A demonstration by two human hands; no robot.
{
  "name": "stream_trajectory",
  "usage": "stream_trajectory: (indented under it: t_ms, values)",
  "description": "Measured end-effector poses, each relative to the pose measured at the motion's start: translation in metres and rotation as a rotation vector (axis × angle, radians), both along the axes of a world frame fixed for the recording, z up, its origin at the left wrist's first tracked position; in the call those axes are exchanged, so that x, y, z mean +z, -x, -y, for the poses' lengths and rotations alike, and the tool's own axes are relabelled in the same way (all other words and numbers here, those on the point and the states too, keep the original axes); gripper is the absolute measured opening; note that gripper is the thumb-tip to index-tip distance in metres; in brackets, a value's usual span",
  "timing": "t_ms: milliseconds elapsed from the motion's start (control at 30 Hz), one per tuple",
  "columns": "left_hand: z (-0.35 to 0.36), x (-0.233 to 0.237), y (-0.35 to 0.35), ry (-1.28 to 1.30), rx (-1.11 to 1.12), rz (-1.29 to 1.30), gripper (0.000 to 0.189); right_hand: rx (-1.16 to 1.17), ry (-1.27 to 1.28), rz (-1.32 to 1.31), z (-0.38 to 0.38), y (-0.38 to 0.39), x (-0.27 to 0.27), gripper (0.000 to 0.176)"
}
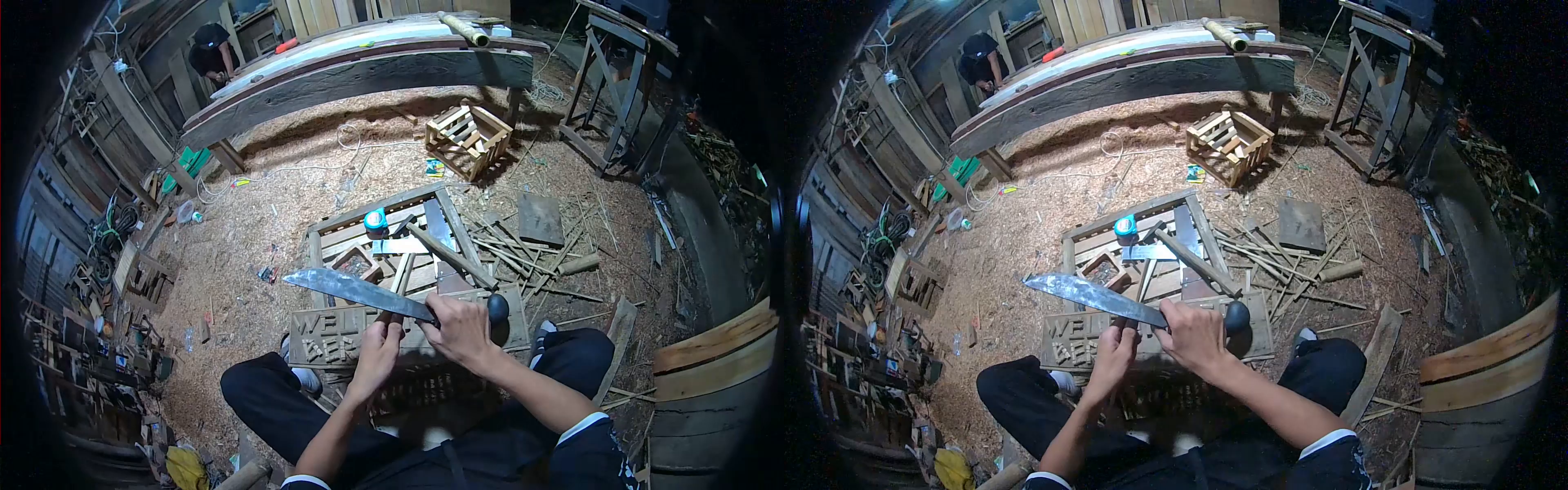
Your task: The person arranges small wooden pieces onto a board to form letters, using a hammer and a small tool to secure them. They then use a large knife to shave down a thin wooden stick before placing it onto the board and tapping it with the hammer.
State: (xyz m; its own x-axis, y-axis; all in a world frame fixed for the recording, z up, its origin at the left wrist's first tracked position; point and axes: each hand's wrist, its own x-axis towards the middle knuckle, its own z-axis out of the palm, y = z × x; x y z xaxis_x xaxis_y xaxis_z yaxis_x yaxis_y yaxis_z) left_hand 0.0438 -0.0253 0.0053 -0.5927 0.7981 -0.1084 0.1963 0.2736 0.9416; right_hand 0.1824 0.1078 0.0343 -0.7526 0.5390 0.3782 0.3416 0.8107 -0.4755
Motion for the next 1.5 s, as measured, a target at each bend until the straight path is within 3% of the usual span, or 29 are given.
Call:
stream_trajectory:
  t_ms: [200, 267, 600, 833, 1000, 1167, 1233, 1300, 1333, 1367, 1500]
  values:
    - [0.001, -0.005, -0.002, -0.003, 0.055, 0.001, 0.031, 0.002, -0.018, 0.018, -0.001, -0.005, 0.000, 0.028]
    - [0.001, -0.004, -0.008, -0.064, 0.053, -0.353, 0.022, 0.007, -0.020, 0.028, 0.001, -0.007, 0.000, 0.028]
    - [-0.003, -0.004, -0.034, -0.074, 0.164, -0.655, 0.011, 0.009, -0.028, 0.132, 0.000, -0.005, -0.009, 0.017]
    - [-0.003, 0.025, -0.047, -0.025, 0.164, -0.514, 0.012, -0.024, -0.161, -0.023, -0.020, -0.004, -0.008, 0.007]
    - [0.001, 0.034, -0.054, -0.259, 0.235, -0.488, 0.017, 0.015, -0.195, -0.086, -0.026, -0.001, -0.012, 0.006]
    - [0.020, 0.037, -0.058, -0.117, 0.219, -0.373, 0.020, 0.050, -0.275, -0.175, -0.024, -0.004, -0.013, 0.011]
    - [0.030, 0.033, -0.050, -0.039, 0.177, -0.467, 0.022, 0.061, -0.273, -0.061, -0.029, -0.010, -0.021, 0.011]
    - [0.052, 0.043, -0.043, -0.202, 0.416, -0.301, 0.020, -0.239, -0.218, 0.063, -0.085, -0.020, -0.034, 0.011]
    - [0.081, 0.042, -0.039, -0.094, 0.394, -0.415, 0.021, -0.397, -0.162, 0.073, -0.109, -0.033, -0.014, 0.011]
    - [0.096, 0.026, -0.040, -0.120, 0.431, -0.362, 0.022, -0.535, -0.116, 0.078, -0.121, -0.037, 0.013, 0.011]
    - [0.081, 0.043, -0.029, -0.081, 0.326, -0.124, 0.027, -0.451, -0.147, -0.101, -0.075, -0.038, 0.030, 0.015]
